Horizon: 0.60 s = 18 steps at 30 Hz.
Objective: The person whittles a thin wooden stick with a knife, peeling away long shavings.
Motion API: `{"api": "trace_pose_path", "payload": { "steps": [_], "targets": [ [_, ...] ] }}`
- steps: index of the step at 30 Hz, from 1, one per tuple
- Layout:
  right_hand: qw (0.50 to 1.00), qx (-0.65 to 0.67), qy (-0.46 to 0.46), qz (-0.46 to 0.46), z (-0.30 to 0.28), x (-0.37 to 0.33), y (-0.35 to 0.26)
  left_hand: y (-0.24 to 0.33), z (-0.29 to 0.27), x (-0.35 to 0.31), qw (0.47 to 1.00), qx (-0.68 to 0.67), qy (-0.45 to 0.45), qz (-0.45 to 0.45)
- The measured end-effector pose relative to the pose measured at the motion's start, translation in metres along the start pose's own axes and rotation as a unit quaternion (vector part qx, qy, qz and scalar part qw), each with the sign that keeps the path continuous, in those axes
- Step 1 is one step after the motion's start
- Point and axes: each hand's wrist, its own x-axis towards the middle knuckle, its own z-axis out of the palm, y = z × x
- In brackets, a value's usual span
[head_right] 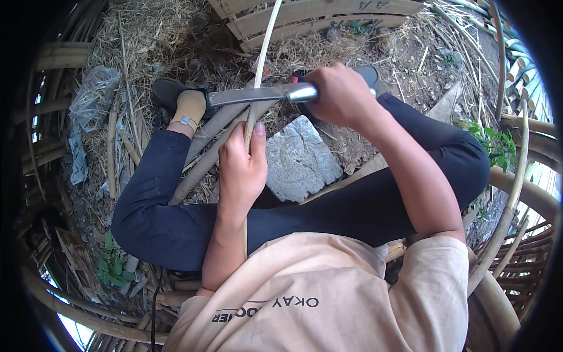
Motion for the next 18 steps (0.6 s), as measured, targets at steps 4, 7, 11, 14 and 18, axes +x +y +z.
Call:
{"api": "trace_pose_path", "payload": {
  "steps": [4,7,11,14,18],
  "targets": [
    [0.999,-0.031,0.031,0.01,-0.002,0.002,-0.003,0.004,0.003,-0.007,1.0,0.011,0.011,-0.002],
    [0.997,-0.066,0.044,-0.004,-0.004,0.007,0.001,0.004,0.002,-0.008,1.0,0.026,0.001,-0.014],
    [0.991,-0.096,0.09,-0.027,-0.007,0.014,0.009,0.005,-0.002,-0.006,1.0,0.021,-0.001,-0.006],
    [0.987,-0.104,0.113,-0.045,-0.009,0.019,0.022,0.006,-0.001,-0.006,1.0,0.013,0.012,0.016],
    [0.984,-0.117,0.134,-0.025,-0.017,0.021,0.025,0.009,-0.003,-0.007,1.0,0.008,0.013,0.002]
  ]
}}
